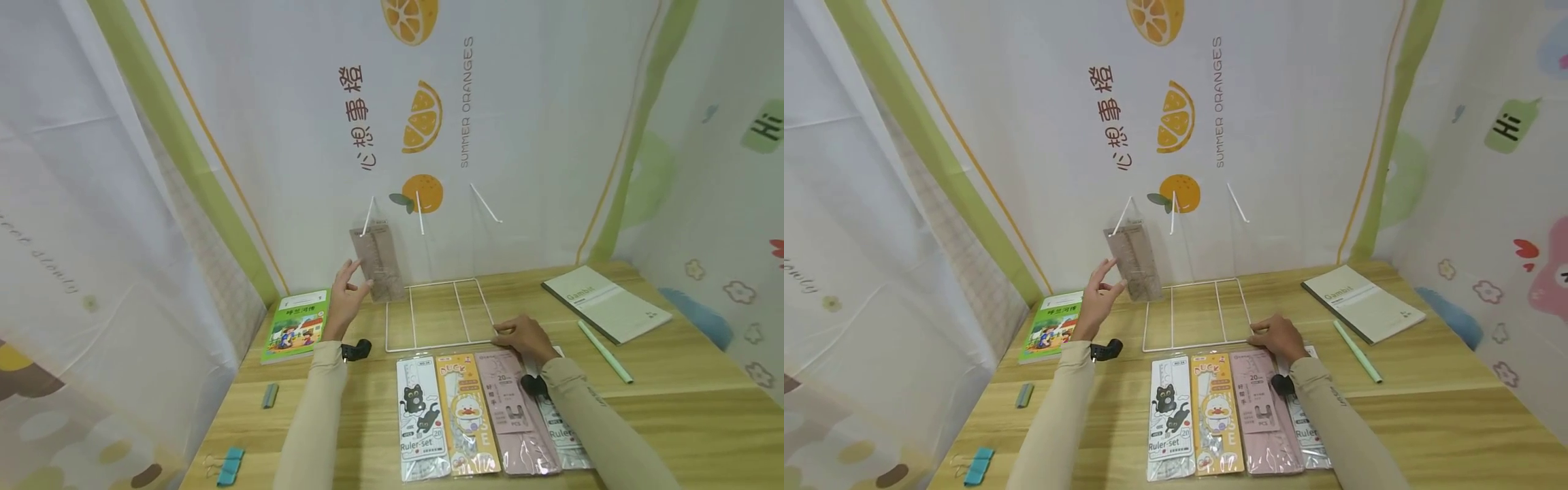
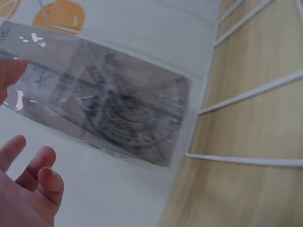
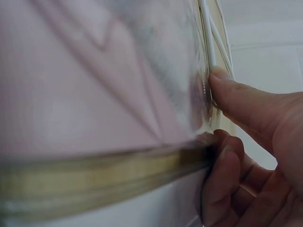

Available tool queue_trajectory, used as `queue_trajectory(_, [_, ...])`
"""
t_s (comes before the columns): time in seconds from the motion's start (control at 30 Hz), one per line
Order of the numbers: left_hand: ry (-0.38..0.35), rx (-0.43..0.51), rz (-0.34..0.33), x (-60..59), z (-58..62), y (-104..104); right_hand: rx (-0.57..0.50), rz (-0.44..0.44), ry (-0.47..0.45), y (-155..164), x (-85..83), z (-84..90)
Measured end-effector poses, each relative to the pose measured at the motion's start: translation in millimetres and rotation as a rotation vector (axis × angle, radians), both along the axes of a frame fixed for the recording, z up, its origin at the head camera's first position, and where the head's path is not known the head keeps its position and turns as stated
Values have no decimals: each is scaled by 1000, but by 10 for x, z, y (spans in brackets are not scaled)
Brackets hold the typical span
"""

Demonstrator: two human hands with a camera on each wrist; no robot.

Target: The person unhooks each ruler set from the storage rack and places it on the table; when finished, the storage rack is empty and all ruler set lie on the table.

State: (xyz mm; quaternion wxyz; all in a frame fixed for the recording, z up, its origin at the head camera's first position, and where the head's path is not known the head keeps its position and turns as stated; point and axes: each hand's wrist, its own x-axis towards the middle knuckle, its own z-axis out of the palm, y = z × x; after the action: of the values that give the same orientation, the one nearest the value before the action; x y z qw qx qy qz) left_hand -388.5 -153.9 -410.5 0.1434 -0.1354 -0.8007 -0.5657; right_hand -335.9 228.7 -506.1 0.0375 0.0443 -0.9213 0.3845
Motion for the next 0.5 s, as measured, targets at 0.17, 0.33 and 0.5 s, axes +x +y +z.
queue_trajectory(0.17, [46, 28, -52, -94, 164, -1, -6, -7, -3, -1, 7, -3])
queue_trajectory(0.33, [96, 66, -42, -103, 225, 63, 2, -20, -5, -10, 13, -10])
queue_trajectory(0.5, [110, 75, -58, -72, 237, 100, 8, -28, -12, -10, 20, -6])
